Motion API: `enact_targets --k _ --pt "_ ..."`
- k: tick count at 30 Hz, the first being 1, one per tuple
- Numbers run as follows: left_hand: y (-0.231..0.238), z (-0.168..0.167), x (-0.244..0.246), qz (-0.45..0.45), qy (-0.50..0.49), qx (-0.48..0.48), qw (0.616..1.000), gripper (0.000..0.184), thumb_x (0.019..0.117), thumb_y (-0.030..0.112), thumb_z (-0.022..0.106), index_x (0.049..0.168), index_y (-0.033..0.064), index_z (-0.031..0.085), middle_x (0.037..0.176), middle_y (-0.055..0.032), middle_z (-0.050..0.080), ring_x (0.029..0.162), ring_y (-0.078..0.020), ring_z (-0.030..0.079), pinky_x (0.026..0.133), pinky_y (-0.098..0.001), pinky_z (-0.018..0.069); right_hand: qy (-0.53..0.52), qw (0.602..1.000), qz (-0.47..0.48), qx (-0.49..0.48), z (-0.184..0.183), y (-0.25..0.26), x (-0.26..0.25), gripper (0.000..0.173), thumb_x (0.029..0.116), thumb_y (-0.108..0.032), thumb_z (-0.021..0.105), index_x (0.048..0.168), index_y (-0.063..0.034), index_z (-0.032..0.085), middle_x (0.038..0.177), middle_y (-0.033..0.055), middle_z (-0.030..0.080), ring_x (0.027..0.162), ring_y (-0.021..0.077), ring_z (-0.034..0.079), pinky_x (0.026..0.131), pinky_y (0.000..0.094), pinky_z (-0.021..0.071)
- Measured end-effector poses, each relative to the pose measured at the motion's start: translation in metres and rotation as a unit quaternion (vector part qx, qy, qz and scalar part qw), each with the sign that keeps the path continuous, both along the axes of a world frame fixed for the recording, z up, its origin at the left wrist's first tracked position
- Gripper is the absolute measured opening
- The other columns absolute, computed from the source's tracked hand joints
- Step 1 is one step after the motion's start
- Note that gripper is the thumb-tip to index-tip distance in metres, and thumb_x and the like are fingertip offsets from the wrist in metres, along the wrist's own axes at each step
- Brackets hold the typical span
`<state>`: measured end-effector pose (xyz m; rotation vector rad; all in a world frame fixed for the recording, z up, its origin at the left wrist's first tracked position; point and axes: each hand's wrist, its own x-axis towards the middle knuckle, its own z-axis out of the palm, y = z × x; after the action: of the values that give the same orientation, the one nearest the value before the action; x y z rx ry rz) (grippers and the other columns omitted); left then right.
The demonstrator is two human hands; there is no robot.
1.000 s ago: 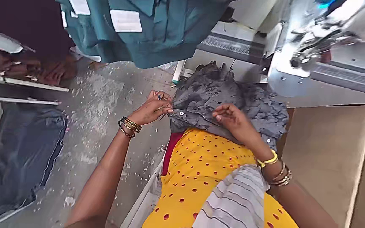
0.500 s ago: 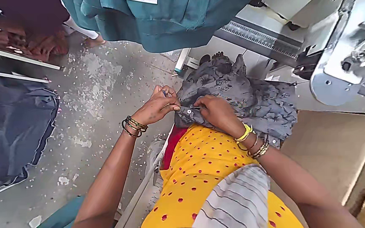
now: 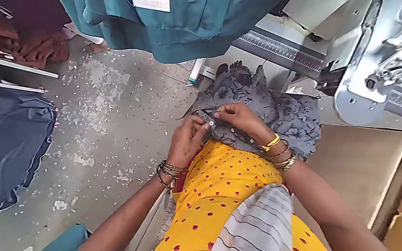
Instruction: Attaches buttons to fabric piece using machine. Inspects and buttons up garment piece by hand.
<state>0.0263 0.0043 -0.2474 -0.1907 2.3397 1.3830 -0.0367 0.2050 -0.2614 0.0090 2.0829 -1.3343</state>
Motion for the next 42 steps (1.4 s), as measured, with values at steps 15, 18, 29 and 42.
enact_targets --k 15,18,29,42 --pt "0.038 -0.005 -0.011 0.227 -0.122 0.196 0.946 0.010 0.1007 0.004 0.063 0.095 -0.0020 0.058 0.075 -0.0084 0.070 0.055 -0.0129 0.068 0.054 -0.0246 0.0598 0.199 0.975 -0.083 0.047 0.007 0.013 0.021 0.010 0.0910 -0.012 0.073 0.100 -0.0058 0.074 0.081 0.0031 0.068 0.063 0.0104 0.060 0.057 0.0302 0.0511" --pt "0.043 0.001 -0.012 0.226 -0.126 0.240 0.936 0.009 0.1004 0.002 0.062 0.093 -0.0019 0.059 0.075 -0.0076 0.071 0.061 -0.0130 0.071 0.060 -0.0254 0.0615 0.319 0.940 -0.059 0.102 0.003 -0.001 0.035 0.011 0.0874 -0.013 0.074 0.095 -0.0054 0.075 0.086 0.0069 0.068 0.067 0.0166 0.064 0.059 0.0358 0.0556" --pt "0.055 -0.006 0.000 0.263 -0.062 0.296 0.916 0.008 0.0976 -0.006 0.060 0.091 -0.0012 0.059 0.081 -0.0102 0.075 0.073 -0.0181 0.076 0.074 -0.0310 0.0652 0.105 0.987 -0.123 -0.019 0.010 0.010 0.035 0.010 0.0961 -0.013 0.070 0.099 -0.0061 0.077 0.093 0.0019 0.071 0.076 0.0062 0.065 0.069 0.0267 0.0557" --pt "0.061 -0.003 -0.004 0.284 -0.122 0.317 0.897 0.012 0.1027 -0.002 0.053 0.092 -0.0009 0.057 0.082 -0.0096 0.073 0.073 -0.0176 0.075 0.073 -0.0315 0.0643 0.197 0.966 -0.162 -0.031 0.002 -0.001 0.050 0.011 0.0908 -0.010 0.074 0.101 -0.0082 0.078 0.104 0.0015 0.074 0.074 0.0030 0.065 0.063 0.0201 0.0538"
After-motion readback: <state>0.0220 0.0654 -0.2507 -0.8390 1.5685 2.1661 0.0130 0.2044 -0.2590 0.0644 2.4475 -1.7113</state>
